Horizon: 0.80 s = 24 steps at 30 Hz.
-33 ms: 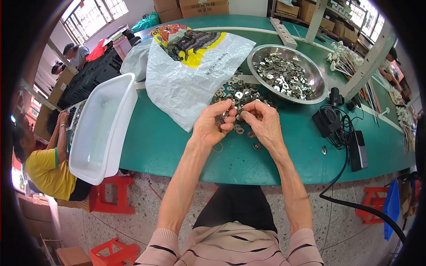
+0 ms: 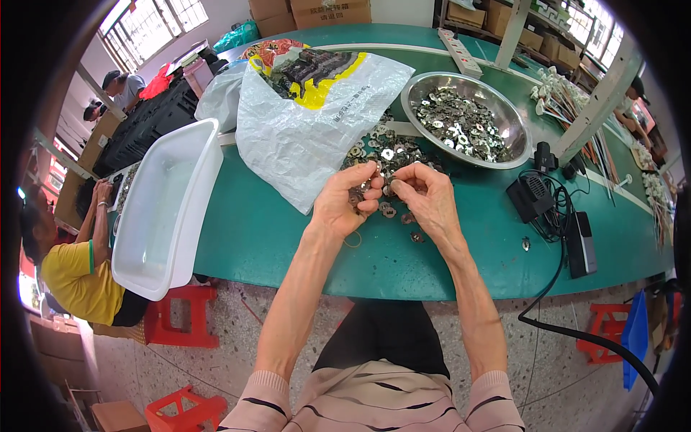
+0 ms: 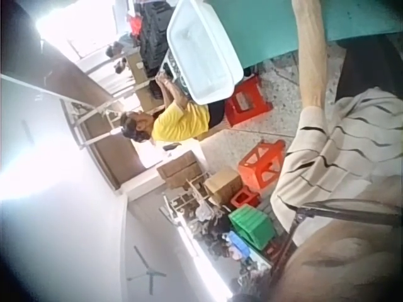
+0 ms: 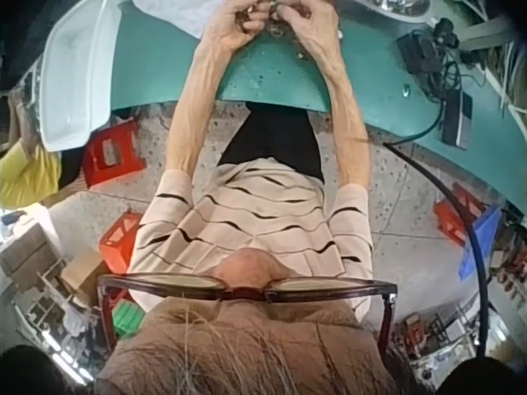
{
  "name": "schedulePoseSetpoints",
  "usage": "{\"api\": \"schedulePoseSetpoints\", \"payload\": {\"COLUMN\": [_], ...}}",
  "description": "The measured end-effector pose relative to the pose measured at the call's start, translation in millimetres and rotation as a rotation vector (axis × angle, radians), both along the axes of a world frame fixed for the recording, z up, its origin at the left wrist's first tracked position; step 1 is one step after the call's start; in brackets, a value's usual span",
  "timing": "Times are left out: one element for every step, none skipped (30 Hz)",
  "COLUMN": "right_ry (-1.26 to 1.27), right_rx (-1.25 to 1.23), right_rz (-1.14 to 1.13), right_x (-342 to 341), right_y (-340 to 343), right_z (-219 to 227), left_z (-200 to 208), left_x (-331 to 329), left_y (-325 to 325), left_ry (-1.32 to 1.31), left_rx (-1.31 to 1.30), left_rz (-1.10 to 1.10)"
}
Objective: The person assembles or sorts small metal rings and plastic pieces by hand, moving them from a plastic bag into a metal tray.
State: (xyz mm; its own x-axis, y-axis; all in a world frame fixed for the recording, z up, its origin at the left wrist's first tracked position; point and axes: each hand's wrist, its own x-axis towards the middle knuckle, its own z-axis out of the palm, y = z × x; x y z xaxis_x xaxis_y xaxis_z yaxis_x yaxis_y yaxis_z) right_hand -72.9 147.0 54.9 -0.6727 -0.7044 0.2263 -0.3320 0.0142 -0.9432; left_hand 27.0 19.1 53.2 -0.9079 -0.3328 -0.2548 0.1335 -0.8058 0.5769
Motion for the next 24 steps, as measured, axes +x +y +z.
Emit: {"api": "schedulePoseSetpoints", "payload": {"right_ry": [-0.118,-0.119,-0.197,-0.274,-0.274,-0.297,-0.319,-0.319,-0.305,-0.292,-0.293,-0.269,-0.245,-0.246,-0.238,-0.231,-0.231,-0.210,-0.189,-0.189,-0.166,-0.144,-0.145,-0.055], "right_rx": [-0.007,-0.007,-0.024,-0.040,-0.040,-0.074,-0.108,-0.108,-0.123,-0.137,-0.138,-0.120,-0.103,-0.103,-0.109,-0.116,-0.116,-0.106,-0.096,-0.096,-0.091,-0.087,-0.087,-0.090], "right_rz": [0.040,0.040,0.064,0.087,0.086,0.105,0.123,0.121,0.129,0.138,0.139,0.144,0.151,0.150,0.137,0.125,0.124,0.104,0.084,0.083,0.060,0.036,0.037,0.016], "right_x": [-0.4,0.1,0.4,0.5,0.3,-0.3,-0.9,-1.2,-1.1,-1.1,-1.9,-3.7,-4.6,-4.1,-3.0,-2.2,-2.4,-3.2,-3.4,-2.6,-1.0,-0.1,-0.5,-1.3], "right_y": [0.6,1.2,2.3,3.0,3.0,3.4,3.9,4.6,4.7,4.7,4.4,4.3,4.4,4.4,4.3,4.2,3.8,3.2,3.0,3.0,2.6,2.2,1.1,-0.5], "right_z": [1.9,4.2,6.9,8.2,8.4,8.7,9.0,9.7,10.0,10.1,9.2,7.6,6.6,6.8,7.6,8.0,7.4,6.5,6.0,6.2,6.2,6.0,3.3,-0.6], "left_z": [0.2,0.2,0.0,-0.4,-0.6,0.1,1.3,2.0,1.1,-0.3,-1.1,-1.3,-1.4,-1.5,-1.2,-0.6,-0.3,0.1,0.4,0.7,0.6,0.5,0.4,0.3], "left_x": [0.1,0.3,-0.1,-0.5,-0.8,-1.0,-1.0,-1.2,-1.0,-0.9,-0.7,-1.1,-1.6,-1.8,-1.7,-1.3,-1.1,-1.2,-1.3,-1.4,-1.3,-1.2,-1.1,-1.2], "left_y": [0.4,0.5,0.5,0.1,-0.1,0.6,1.5,2.1,1.8,1.3,1.0,1.5,2.2,2.8,3.2,3.6,4.0,4.4,4.8,5.1,5.1,4.9,4.8,4.8], "left_ry": [-0.008,-0.017,-0.017,-0.027,-0.037,-0.037,-0.040,-0.042,-0.043,-0.041,-0.039,-0.040,-0.048,-0.056,-0.056,-0.059,-0.063,-0.063,-0.067,-0.071,-0.072,-0.078,-0.085,-0.085], "left_rx": [-0.013,-0.026,-0.025,-0.021,-0.016,-0.016,-0.020,-0.024,-0.025,-0.027,-0.029,-0.029,-0.039,-0.049,-0.049,-0.055,-0.061,-0.062,-0.077,-0.093,-0.093,-0.116,-0.140,-0.140], "left_rz": [0.011,0.022,0.021,0.020,0.019,0.016,0.015,0.014,0.015,0.008,0.002,0.001,-0.001,-0.002,-0.003,-0.003,-0.003,-0.004,-0.012,-0.020,-0.020,-0.037,-0.053,-0.054]}}
